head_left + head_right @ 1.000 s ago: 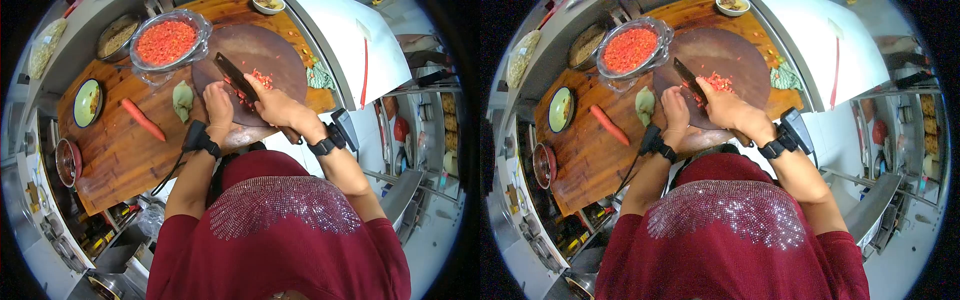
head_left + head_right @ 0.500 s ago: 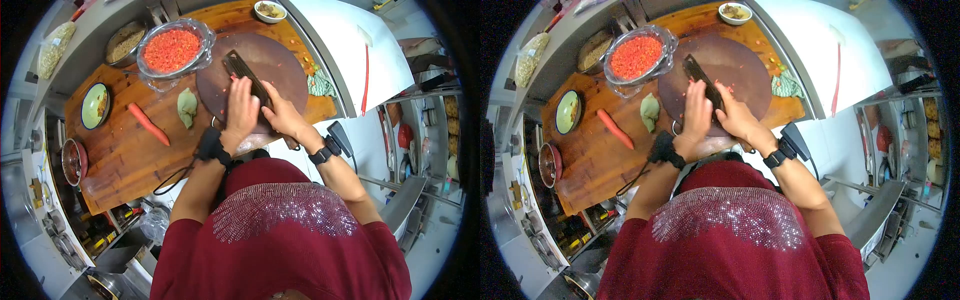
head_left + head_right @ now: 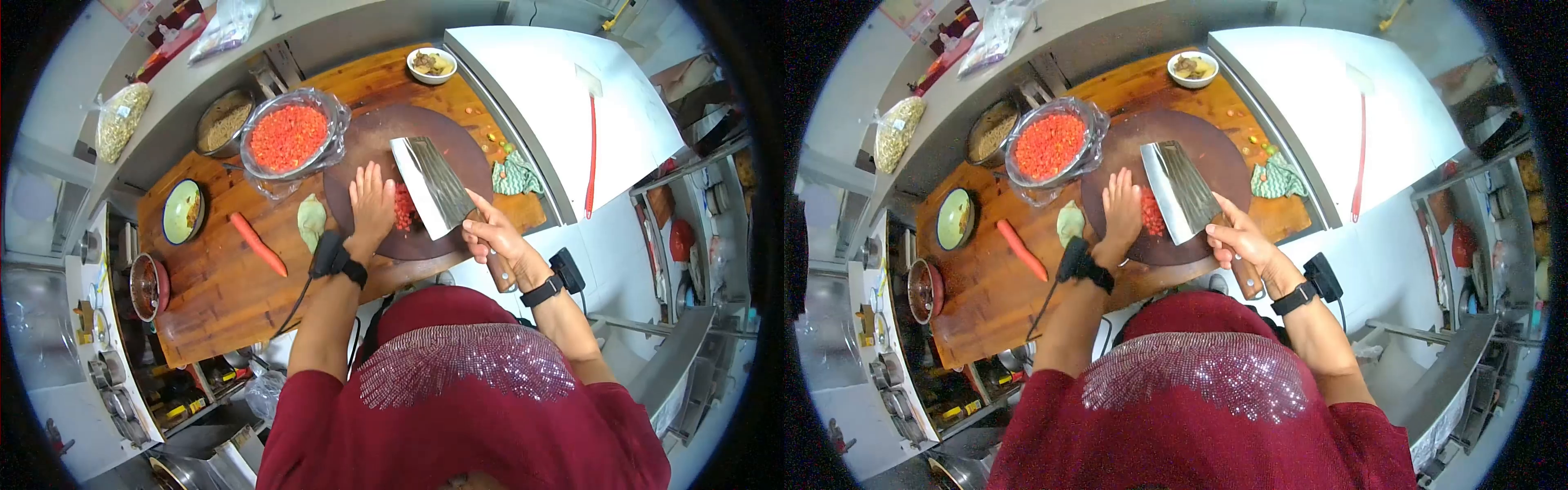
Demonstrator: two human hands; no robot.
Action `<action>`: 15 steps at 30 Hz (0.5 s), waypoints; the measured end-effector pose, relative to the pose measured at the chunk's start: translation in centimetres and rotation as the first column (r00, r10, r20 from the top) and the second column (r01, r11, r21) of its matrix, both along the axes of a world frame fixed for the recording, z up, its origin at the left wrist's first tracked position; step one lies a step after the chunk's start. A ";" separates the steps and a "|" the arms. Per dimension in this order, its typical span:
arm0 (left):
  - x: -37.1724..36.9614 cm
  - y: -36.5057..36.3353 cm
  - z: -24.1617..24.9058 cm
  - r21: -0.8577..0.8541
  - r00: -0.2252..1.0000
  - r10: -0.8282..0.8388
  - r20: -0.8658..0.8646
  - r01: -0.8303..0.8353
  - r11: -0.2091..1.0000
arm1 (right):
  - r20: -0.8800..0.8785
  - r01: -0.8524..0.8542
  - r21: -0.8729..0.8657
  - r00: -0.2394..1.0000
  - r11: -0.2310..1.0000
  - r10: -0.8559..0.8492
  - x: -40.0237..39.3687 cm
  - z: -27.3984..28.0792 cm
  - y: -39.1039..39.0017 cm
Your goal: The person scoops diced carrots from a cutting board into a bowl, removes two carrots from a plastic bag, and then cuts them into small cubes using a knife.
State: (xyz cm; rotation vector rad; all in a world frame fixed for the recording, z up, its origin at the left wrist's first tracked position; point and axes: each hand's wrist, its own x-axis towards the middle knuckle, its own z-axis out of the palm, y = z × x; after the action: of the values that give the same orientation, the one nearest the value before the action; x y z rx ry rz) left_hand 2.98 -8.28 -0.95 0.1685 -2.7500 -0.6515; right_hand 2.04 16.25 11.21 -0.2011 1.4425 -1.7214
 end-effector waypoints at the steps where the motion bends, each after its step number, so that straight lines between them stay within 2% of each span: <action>1: 0.2 0.7 1.5 0.311 0.997 -0.010 -0.083 0.036 0.950 | 0.141 0.063 -0.102 0.989 0.993 -0.048 -0.2 -0.3 0.0; 2: 0.0 1.9 3.0 0.298 0.996 -0.013 -0.084 0.037 0.954 | 0.286 0.137 -0.193 0.955 0.972 -0.078 -0.4 -0.7 -0.1; 3: -0.3 3.6 4.8 0.858 0.975 0.140 -0.174 0.080 0.507 | 0.373 0.135 -0.295 0.928 0.946 -0.016 -0.8 -1.3 -0.4; 4: -0.5 5.1 6.6 0.960 0.941 0.312 -0.134 0.201 -0.195 | 0.373 0.134 -0.308 0.928 0.942 -0.010 -1.1 -1.8 -0.9; 5: -0.2 6.0 8.2 0.839 0.946 0.318 -0.068 0.226 -0.495 | 0.414 0.120 -0.375 0.909 0.919 0.051 -1.4 -2.1 -1.4; 6: 0.0 6.4 8.5 0.844 0.944 0.324 -0.065 0.225 -0.487 | 0.454 0.109 -0.438 0.884 0.892 0.114 -1.5 -2.5 -1.8; 8: 0.4 7.2 8.5 0.641 0.983 0.174 -0.053 0.167 -0.750 | 0.477 0.103 -0.409 0.871 0.906 0.116 -1.6 -3.0 -2.1; 9: 0.2 7.1 8.4 0.676 0.977 0.187 -0.099 0.204 -0.708 | 0.456 0.047 -0.388 0.878 0.920 0.148 -1.7 -2.9 -1.9; 12: 0.3 6.6 8.8 0.663 0.972 0.223 -0.066 0.210 -0.719 | 0.464 -0.036 -0.374 0.858 0.927 0.220 -2.5 -2.9 0.2; 14: 0.1 5.3 7.7 0.633 0.967 0.256 0.000 0.198 -0.748 | 0.274 -0.226 -0.122 0.928 0.966 0.252 -3.3 -2.2 2.1; 15: -0.5 3.9 5.4 0.499 0.942 0.336 -0.016 0.298 -0.814 | 0.224 -0.236 -0.023 0.946 0.971 0.235 -3.8 -2.8 3.4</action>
State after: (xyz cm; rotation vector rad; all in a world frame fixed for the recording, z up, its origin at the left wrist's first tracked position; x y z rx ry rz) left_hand 2.53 -4.37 4.48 0.4575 -0.0033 -2.7999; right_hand -1.79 19.66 8.42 -0.1631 1.2040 -1.4942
